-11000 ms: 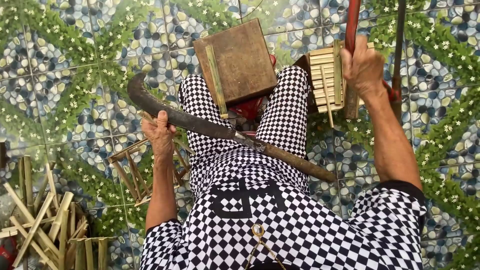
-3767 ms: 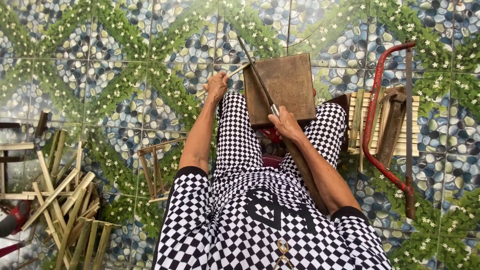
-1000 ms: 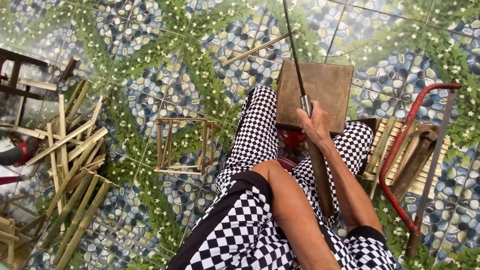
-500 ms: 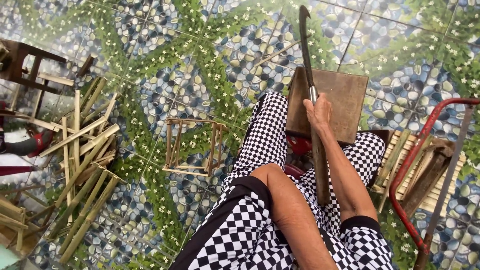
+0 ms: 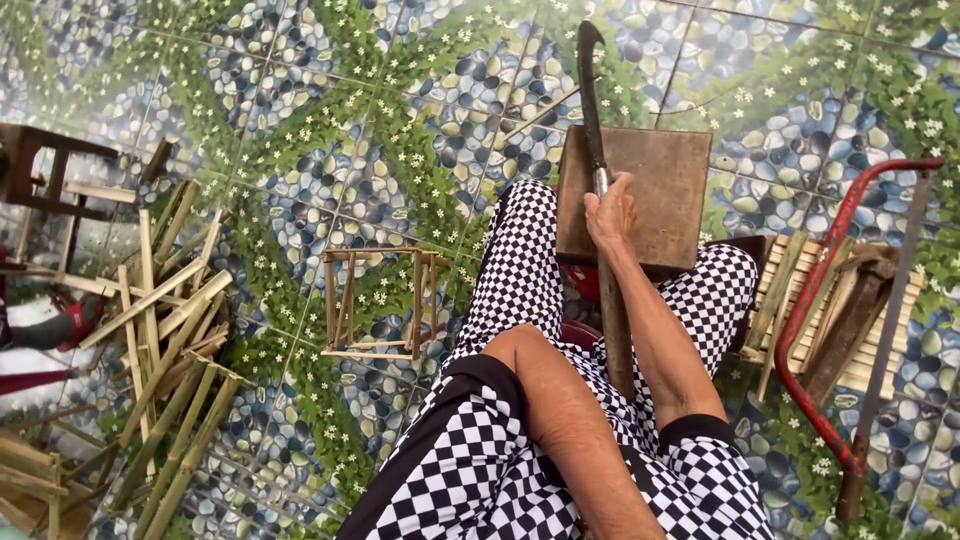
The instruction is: Shaping and cutting bamboo strips using a large knife and a bow saw on a wooden block while sitting on the floor.
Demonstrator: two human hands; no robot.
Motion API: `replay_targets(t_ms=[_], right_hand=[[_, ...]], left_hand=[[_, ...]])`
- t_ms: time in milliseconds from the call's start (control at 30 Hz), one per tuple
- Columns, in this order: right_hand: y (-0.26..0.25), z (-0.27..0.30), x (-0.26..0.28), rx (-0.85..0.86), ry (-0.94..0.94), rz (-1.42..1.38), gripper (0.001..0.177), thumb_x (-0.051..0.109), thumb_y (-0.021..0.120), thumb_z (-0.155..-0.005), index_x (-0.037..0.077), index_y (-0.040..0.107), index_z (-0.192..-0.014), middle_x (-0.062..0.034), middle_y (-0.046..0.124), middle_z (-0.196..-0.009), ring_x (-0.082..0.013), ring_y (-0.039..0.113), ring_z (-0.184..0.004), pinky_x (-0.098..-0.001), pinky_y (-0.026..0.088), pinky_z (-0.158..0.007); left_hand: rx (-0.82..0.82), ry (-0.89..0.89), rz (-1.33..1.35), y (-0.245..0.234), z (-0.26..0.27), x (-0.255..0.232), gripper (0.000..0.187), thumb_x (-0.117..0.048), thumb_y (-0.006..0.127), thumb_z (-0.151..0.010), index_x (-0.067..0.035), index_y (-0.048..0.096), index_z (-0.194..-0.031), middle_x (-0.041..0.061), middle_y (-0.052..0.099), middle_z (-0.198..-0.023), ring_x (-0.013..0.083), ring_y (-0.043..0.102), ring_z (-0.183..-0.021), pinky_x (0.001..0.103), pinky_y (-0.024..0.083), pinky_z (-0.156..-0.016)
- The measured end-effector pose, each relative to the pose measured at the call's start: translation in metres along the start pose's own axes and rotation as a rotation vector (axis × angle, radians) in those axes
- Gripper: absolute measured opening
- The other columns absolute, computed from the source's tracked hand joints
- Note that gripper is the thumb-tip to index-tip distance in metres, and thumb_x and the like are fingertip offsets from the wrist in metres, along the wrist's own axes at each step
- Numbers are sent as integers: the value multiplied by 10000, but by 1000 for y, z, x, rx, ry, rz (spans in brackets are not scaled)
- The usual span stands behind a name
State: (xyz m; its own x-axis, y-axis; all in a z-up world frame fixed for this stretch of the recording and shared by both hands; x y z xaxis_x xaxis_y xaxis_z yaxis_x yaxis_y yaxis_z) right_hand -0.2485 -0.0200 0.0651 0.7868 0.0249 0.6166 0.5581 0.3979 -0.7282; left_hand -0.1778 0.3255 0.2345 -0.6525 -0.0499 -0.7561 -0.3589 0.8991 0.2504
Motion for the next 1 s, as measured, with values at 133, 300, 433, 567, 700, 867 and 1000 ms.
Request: replay_targets(t_ms=[133,300,433,567,700,867,1000], right_hand=[[-7,8,13,5,11,24,504,263,646,-937,118,330,-1301,-258,707,-1043,-464,686,-1032,-606,518,-878],[7,4,11,9,-11,151,695,276,623,-986,-85,242,-1441,-322,666,-1094,-520,636,-1105,-668,492,-908],[35,-14,-1,-38,25,334,578,345,612,-978,-45,377,-1334,-232,701,-1019,-437,682,-1041,-585,550,-856],[30,-9,6,-73,-19,357,400,311,595,-975,11,409,-1162,-191,711,-921,-416,694,-967,-585,530,-817],[28,-6,9,-83,-44,407,352,302,596,-983,35,419,-1127,-159,714,-914,-379,701,-967,-563,530,-807],[58,-33,-13,-114,-23,474,368,308,623,-967,38,413,-1104,-138,712,-877,-371,715,-905,-561,538,-754],[70,-39,-15,-170,-13,592,406,342,646,-948,24,430,-1081,-109,709,-858,-338,730,-813,-530,557,-686]], left_hand=[[28,-10,22,5,-1,0,186,-213,434,-1037,-109,464,-1189,20,503,-1233,214,508,-1149,390,467,-1075],[43,-23,44,20,4,-10,203,-208,442,-1040,-117,470,-1220,14,505,-1274,213,516,-1191,390,473,-1108],[60,-35,69,34,14,-18,219,-204,448,-1042,-123,475,-1244,9,506,-1307,212,522,-1224,390,478,-1134],[80,-46,91,45,16,-16,237,-200,455,-1045,-130,481,-1269,5,507,-1340,211,528,-1257,390,483,-1160],[85,-47,107,60,15,-11,256,-196,462,-1047,-136,486,-1294,0,509,-1372,211,535,-1290,391,488,-1187],[108,-66,134,23,-176,-7,280,-190,470,-1049,-144,492,-1325,-6,510,-1414,210,543,-1332,391,495,-1220],[140,-83,164,20,-201,-8,301,-186,477,-1052,-150,498,-1350,-11,512,-1446,209,549,-1365,391,500,-1246]])
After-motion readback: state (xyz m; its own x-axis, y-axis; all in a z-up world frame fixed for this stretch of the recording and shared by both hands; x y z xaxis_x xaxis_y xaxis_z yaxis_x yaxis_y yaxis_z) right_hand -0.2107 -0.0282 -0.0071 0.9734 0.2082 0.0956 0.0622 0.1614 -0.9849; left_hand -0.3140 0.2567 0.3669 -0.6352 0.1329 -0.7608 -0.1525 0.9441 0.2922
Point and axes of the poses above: each hand's wrist, its own z-axis away from the middle knuckle, its own y-axis out of the palm, x = y × z, the point moved 1 cm from there along -z, towards the middle knuckle
